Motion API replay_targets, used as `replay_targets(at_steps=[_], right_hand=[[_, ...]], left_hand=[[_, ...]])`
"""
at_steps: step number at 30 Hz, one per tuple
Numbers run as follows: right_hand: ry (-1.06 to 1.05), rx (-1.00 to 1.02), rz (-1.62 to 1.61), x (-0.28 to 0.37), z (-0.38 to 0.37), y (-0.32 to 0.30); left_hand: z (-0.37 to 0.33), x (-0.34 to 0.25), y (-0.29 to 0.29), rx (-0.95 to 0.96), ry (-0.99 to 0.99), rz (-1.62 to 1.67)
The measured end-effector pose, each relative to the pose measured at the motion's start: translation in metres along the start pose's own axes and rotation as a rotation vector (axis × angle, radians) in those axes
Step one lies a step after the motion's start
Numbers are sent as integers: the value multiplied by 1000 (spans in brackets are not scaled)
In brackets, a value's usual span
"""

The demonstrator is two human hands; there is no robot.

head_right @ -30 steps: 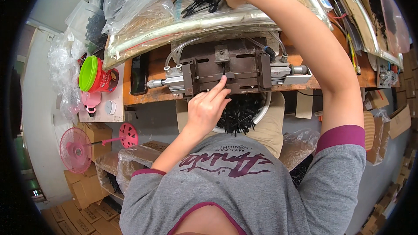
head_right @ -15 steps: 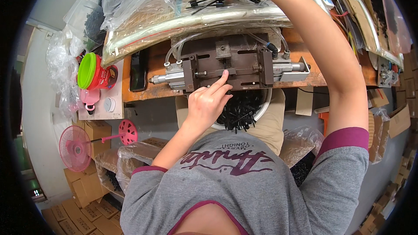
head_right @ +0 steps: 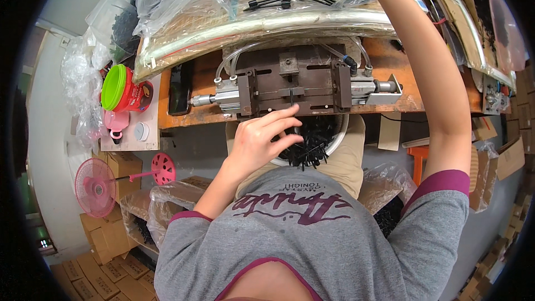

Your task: Manually assembling small black plastic cable connectors using a pneumatic press machine.

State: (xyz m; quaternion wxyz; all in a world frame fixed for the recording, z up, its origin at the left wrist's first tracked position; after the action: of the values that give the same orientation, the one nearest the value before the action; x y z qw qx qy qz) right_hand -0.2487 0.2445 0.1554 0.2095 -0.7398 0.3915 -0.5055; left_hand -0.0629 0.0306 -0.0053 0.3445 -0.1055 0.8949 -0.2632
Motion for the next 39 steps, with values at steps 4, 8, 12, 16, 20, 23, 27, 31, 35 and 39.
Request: replay_targets(at_steps=[4, 8, 12, 16, 20, 23, 27, 31, 35, 39], right_hand=[[-160, -104, 16, -5, 39, -8], [46, 101, -352, 10, 112, 3], [319, 323, -576, 4, 168, 26], [463, 374, -682, -10, 205, 46], [382, 336, -677, -13, 222, 49], [73, 187, -518, -12, 228, 50], [6, 101, -402, -8, 238, 54], [45, -21, -344, -12, 240, 46], [224, -79, -433, -25, 244, 33], [359, -67, -603, -27, 250, 31]], left_hand=[[-26, -22, -25, -187, -83, 183], [-50, -36, -45, -531, 212, -81], [-53, -33, -30, -372, 199, -196], [-36, -22, -17, -217, 12, 41], [-29, -18, -13, -119, -116, 270], [-25, -18, -17, -52, -172, 404], [-13, -10, -11, -107, -201, 295], [-8, -8, -6, -192, -133, 43], [7, 4, 11, -150, 10, -161], [13, 6, 24, -76, 60, -278]])
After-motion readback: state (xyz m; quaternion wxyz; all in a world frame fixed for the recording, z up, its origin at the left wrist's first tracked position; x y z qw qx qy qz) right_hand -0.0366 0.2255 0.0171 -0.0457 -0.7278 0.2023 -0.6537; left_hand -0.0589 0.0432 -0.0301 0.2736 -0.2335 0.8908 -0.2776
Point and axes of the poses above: each hand's wrist, its own z-axis away from the middle knuckle, its own y-axis out of the palm, x = y × z, the point moved 5 cm from there along -z, towards the middle knuckle, and after that the axes turned 13 degrees about -x, right-handed, at the moved point
